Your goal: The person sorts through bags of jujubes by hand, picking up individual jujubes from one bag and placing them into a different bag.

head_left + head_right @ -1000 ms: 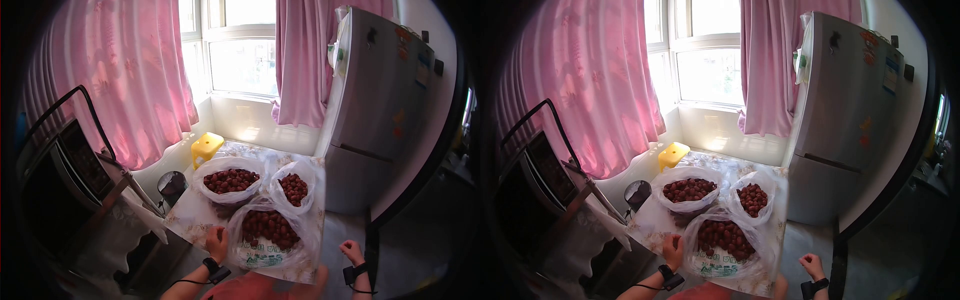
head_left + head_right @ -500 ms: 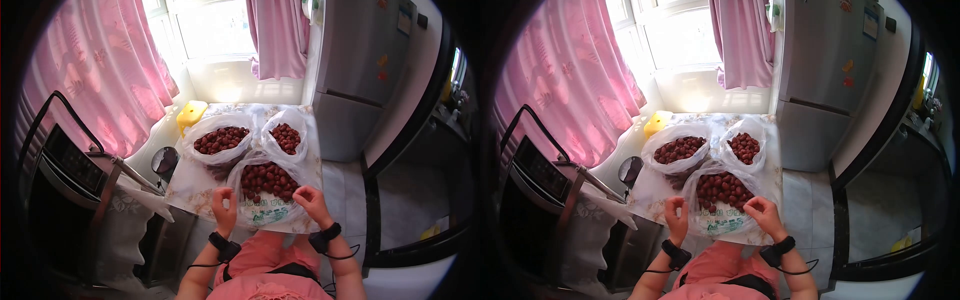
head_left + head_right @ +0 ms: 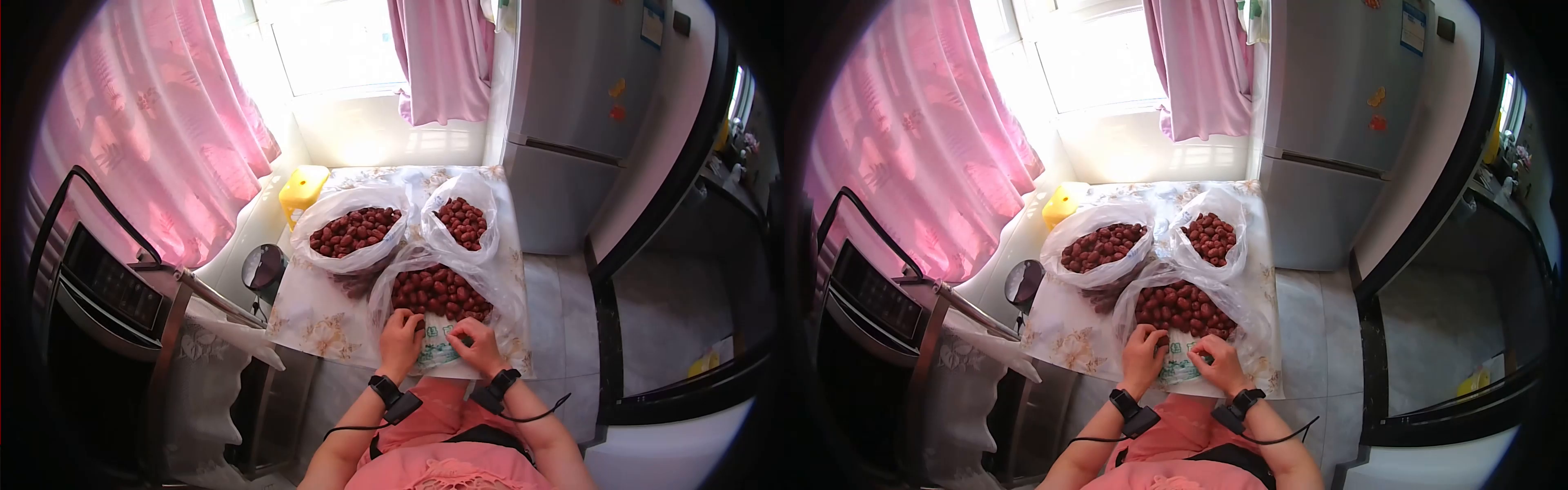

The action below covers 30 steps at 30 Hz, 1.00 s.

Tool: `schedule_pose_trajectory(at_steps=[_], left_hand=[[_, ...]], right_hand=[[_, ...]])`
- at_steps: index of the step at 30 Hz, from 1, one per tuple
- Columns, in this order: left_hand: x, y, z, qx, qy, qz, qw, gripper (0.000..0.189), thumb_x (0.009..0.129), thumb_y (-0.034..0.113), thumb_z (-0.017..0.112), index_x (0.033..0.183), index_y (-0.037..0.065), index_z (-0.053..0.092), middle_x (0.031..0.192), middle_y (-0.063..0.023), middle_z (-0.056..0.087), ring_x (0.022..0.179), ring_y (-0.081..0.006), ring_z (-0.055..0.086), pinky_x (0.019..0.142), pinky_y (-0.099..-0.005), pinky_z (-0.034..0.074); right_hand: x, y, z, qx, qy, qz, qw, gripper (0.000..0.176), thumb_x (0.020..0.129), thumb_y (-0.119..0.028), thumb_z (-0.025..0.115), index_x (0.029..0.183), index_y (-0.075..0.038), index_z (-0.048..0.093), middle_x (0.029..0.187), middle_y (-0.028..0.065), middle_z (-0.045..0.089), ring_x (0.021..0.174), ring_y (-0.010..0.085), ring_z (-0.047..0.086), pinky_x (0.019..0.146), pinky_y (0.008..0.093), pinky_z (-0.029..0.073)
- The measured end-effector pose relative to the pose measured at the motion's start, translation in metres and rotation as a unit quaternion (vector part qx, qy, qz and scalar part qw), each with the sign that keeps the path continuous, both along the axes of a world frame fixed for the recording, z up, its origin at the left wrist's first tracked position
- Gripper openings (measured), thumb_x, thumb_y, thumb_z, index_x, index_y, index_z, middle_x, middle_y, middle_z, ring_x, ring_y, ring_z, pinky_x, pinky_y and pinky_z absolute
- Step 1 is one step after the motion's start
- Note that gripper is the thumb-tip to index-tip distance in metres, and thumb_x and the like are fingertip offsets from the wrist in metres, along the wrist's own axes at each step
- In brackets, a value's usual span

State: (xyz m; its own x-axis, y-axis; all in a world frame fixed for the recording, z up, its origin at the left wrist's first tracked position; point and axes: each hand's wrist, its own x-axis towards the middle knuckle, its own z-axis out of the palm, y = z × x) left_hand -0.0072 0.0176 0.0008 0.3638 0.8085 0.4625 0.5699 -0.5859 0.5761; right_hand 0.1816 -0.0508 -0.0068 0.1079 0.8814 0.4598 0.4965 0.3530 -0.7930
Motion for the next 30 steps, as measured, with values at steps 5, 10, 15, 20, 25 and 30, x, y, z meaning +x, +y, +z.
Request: schedule_pose_trajectory(at_steps=[5,10,15,20,25,30], left_hand=[[-0.003,0.002,-0.012,-0.04,-0.027,0.011,0.999,0.022,0.075,0.001,0.072,0.097,0.006,0.068,0.102,-0.009,0.06,0.094,-0.0301,0.062,0.076,-0.0399,0.051],[-0.002,-0.002,-0.008,-0.041,-0.064,-0.019,0.997,0.025,0.073,0.003,0.075,0.096,0.006,0.067,0.101,-0.0091,0.06,0.094,-0.0305,0.062,0.078,-0.0404,0.051],[-0.003,-0.002,-0.004,-0.02,-0.032,-0.044,0.998,0.028,0.073,0.003,0.076,0.1,0.005,0.066,0.102,-0.0099,0.061,0.095,-0.0307,0.062,0.08,-0.039,0.051],[-0.007,-0.005,-0.02,-0.219,-0.152,-0.054,0.962,0.029,0.082,-0.001,0.071,0.109,0.003,0.063,0.104,-0.0085,0.065,0.095,-0.0226,0.065,0.084,-0.0313,0.051],[-0.012,-0.005,-0.024,-0.366,-0.432,-0.138,0.813,0.017,0.098,0.002,0.058,0.116,0.001,0.058,0.109,-0.0042,0.066,0.103,-0.0134,0.064,0.091,-0.0295,0.051],[-0.013,-0.007,-0.032,-0.398,-0.486,-0.143,0.764,0.019,0.101,0.003,0.056,0.12,0.003,0.055,0.115,-0.0087,0.067,0.104,-0.0155,0.064,0.094,-0.0297,0.051]], right_hand=[[0.0,-0.003,-0.004,0.024,-0.038,0.003,0.999,0.012,0.08,-0.006,0.076,0.084,-0.001,0.066,0.086,0.0113,0.066,0.078,0.0273,0.065,0.069,0.036,0.052],[-0.002,-0.003,-0.001,0.02,-0.055,-0.001,0.998,0.014,0.079,-0.007,0.077,0.083,-0.003,0.064,0.085,0.0116,0.064,0.081,0.0318,0.064,0.072,0.0389,0.052],[-0.002,-0.004,-0.001,0.019,-0.058,-0.002,0.998,0.014,0.079,-0.007,0.076,0.082,-0.003,0.064,0.085,0.0116,0.063,0.081,0.0321,0.063,0.071,0.0395,0.051],[-0.002,-0.003,-0.002,0.016,-0.06,-0.005,0.998,0.012,0.078,-0.005,0.076,0.082,-0.002,0.065,0.084,0.0115,0.064,0.079,0.0294,0.064,0.07,0.0368,0.052],[-0.004,-0.004,0.001,0.014,-0.054,-0.008,0.998,0.014,0.078,-0.007,0.077,0.081,-0.003,0.064,0.083,0.0113,0.063,0.081,0.0319,0.063,0.071,0.0395,0.051],[-0.005,-0.003,0.002,0.013,-0.054,-0.008,0.998,0.014,0.078,-0.006,0.076,0.081,-0.003,0.063,0.083,0.0111,0.062,0.08,0.0314,0.063,0.07,0.0393,0.051]])
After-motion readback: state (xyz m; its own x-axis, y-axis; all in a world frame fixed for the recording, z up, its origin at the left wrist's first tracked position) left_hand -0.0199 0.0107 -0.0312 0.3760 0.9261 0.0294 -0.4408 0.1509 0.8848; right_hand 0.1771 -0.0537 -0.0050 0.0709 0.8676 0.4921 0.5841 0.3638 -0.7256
